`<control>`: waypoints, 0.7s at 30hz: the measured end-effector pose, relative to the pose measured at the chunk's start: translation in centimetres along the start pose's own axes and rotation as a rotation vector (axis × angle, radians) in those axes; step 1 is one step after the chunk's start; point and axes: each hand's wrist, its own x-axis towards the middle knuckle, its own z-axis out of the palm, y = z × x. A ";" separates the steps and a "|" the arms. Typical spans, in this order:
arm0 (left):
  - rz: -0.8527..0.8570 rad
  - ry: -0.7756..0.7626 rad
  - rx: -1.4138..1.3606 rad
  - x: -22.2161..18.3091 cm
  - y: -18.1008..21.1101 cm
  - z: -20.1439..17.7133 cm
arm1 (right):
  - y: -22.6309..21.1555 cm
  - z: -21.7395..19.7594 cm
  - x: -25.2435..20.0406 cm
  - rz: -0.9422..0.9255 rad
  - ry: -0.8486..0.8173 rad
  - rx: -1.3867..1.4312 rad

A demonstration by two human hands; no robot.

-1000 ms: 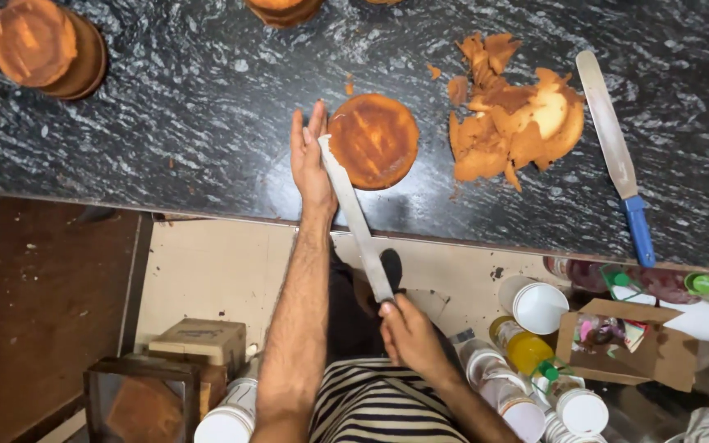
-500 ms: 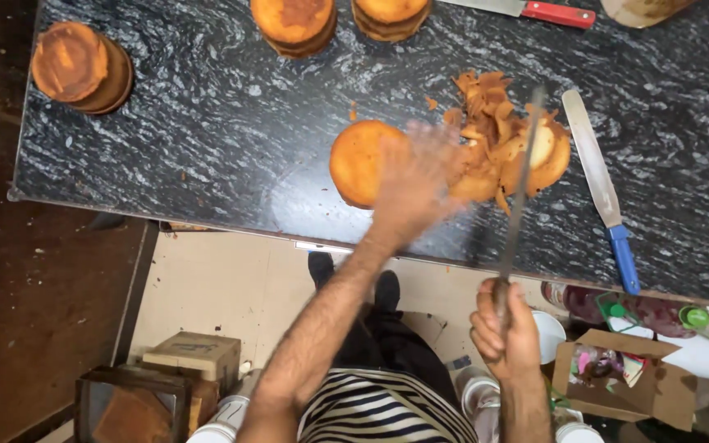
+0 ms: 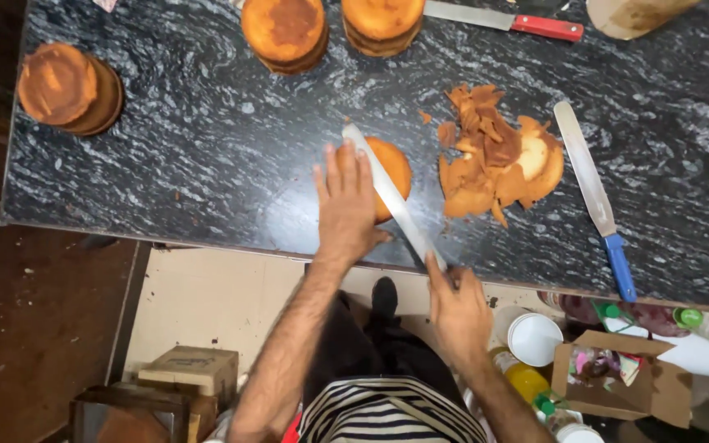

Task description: Trim the outer layer of small round cakes using a palette knife or bread knife on a marble countertop.

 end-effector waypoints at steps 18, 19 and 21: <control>0.005 0.298 -0.032 0.5 0.8 5.3 | -0.4 -1.5 7.6 -0.099 0.018 0.110; 0.021 0.289 -0.024 0.4 0.7 5.3 | 0.0 -1.5 6.9 -0.081 0.025 0.118; 0.024 0.294 -0.022 0.6 1.0 5.6 | 1.3 -1.8 5.5 -0.059 -0.003 0.150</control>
